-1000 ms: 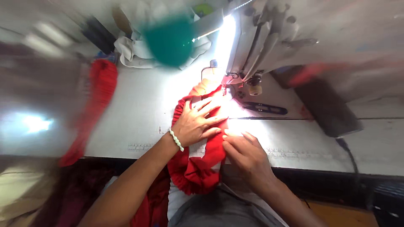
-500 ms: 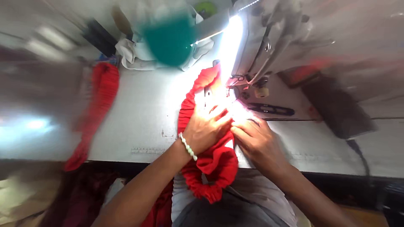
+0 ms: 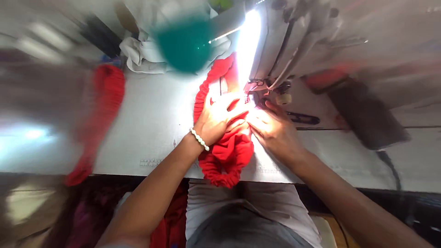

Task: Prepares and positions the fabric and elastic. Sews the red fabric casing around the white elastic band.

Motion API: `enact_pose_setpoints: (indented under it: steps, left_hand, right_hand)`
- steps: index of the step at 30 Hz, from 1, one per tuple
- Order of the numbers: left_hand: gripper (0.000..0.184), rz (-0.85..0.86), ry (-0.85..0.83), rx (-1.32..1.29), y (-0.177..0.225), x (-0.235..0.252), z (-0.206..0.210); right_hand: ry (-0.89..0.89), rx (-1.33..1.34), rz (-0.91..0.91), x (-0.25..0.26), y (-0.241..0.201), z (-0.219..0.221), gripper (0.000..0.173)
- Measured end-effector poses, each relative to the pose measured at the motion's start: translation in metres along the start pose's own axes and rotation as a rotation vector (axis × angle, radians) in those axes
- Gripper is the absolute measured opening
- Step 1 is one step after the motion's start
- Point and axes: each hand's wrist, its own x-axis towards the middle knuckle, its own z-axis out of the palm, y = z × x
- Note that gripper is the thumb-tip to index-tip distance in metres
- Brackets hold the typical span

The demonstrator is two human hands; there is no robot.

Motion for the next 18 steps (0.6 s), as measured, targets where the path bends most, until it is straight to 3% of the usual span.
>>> enact_pose_setpoints:
  steps: [4, 13, 16, 18]
  left_hand:
    - [0.03, 0.043, 0.084, 0.046, 0.008, -0.004, 0.005]
    - [0.03, -0.01, 0.013, 0.066, 0.003, -0.002, 0.002]
    - [0.031, -0.05, 0.025, -0.045, 0.005, 0.001, -0.003]
    - [0.027, -0.17, 0.092, -0.212, 0.021, -0.005, -0.01]
  right_hand:
    - [0.005, -0.02, 0.022, 0.001, 0.003, 0.004, 0.016]
    - [0.026, 0.019, 0.066, 0.007, 0.013, 0.007, 0.022]
    - [0.019, 0.052, 0.109, 0.012, 0.02, 0.011, 0.021]
    - [0.029, 0.087, 0.126, 0.013, 0.025, 0.014, 0.02]
